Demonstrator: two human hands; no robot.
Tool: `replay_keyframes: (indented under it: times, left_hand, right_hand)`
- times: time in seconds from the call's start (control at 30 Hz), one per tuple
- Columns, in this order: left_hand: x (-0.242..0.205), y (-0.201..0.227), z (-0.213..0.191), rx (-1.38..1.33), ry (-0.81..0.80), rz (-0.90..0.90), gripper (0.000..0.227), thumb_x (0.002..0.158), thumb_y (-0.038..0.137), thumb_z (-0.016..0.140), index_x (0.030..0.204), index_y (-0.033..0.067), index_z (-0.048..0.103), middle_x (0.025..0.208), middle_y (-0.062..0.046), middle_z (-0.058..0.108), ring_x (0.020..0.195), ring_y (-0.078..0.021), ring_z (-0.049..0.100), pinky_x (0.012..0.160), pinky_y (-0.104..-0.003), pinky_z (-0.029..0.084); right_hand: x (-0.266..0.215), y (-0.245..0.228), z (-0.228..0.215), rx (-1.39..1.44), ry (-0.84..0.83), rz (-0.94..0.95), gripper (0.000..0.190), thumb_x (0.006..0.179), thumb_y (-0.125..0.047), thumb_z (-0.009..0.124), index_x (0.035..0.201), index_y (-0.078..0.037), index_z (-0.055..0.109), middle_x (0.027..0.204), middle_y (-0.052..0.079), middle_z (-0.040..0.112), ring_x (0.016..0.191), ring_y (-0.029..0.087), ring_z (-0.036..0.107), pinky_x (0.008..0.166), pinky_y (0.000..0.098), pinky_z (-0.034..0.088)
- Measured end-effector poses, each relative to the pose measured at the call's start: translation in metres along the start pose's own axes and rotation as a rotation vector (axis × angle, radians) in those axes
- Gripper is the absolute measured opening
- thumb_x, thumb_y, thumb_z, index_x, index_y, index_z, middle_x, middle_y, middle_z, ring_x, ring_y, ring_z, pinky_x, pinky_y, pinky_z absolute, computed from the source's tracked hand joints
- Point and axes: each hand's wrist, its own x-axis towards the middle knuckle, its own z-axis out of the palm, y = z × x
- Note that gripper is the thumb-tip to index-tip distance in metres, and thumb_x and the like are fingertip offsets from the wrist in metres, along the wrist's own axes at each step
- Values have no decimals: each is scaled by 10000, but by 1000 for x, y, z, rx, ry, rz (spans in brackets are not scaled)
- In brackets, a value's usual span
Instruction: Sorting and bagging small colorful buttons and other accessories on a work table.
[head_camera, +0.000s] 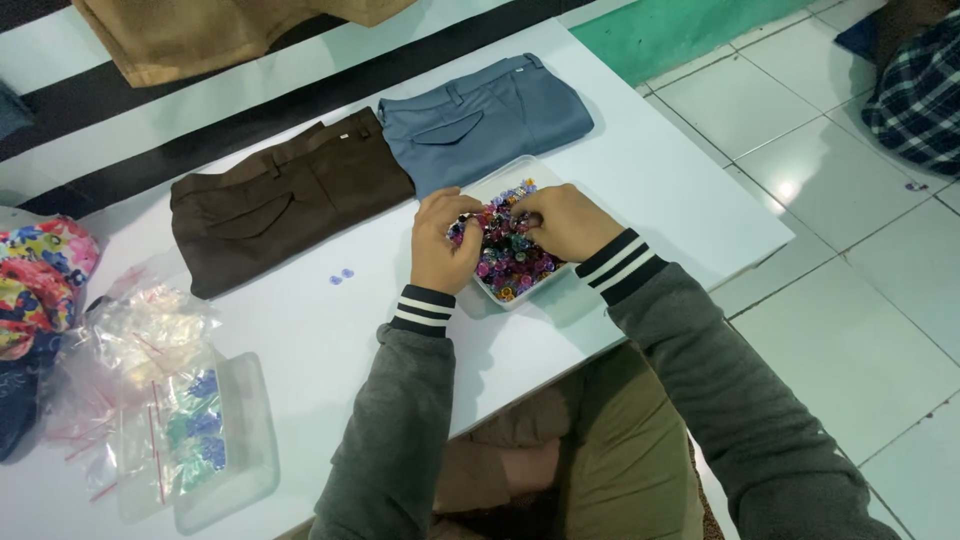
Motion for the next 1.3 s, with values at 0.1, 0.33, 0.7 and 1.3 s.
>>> replay_keyframes:
  times: [0.1,0.33,0.7,1.3]
  left_hand:
    - [1,-2,2,11,9,2,170,859,148,623,953,182,761,986,-26,746,1180,-325,631,1068,-474,442]
    - [-1,1,2,-27,20,-12,176,866,137,618,970,171,757,992,-38,747,1190,-332,623,1072,-489,448]
    - [0,-4,4,-60,77,-4,212,877,119,583,991,149,759,1006,-45,750,1172,-328,635,1064,-477,470]
    - [-1,-6,5,58,43,-10,302,871,101,600,1093,219,767,997,55,737,1170,-207,603,1134,-423,304]
  right_hand:
    - [-5,6,-4,75,74,-35,365,848,11,674,1209,7,731,1074,243,750,1027,433,713,861,485,579]
    - [-10,5,-9,53,174,-180,433,836,85,560,1239,27,707,1138,280,704,1085,467,675,904,538,557]
    - [5,-1,12,-180,70,37,224,827,-36,687,1027,-36,788,886,148,716,826,331,711,707,449,590]
    - [12,7,12,-18,193,-184,282,893,-81,682,1160,-42,763,1014,172,654,949,394,687,769,429,561]
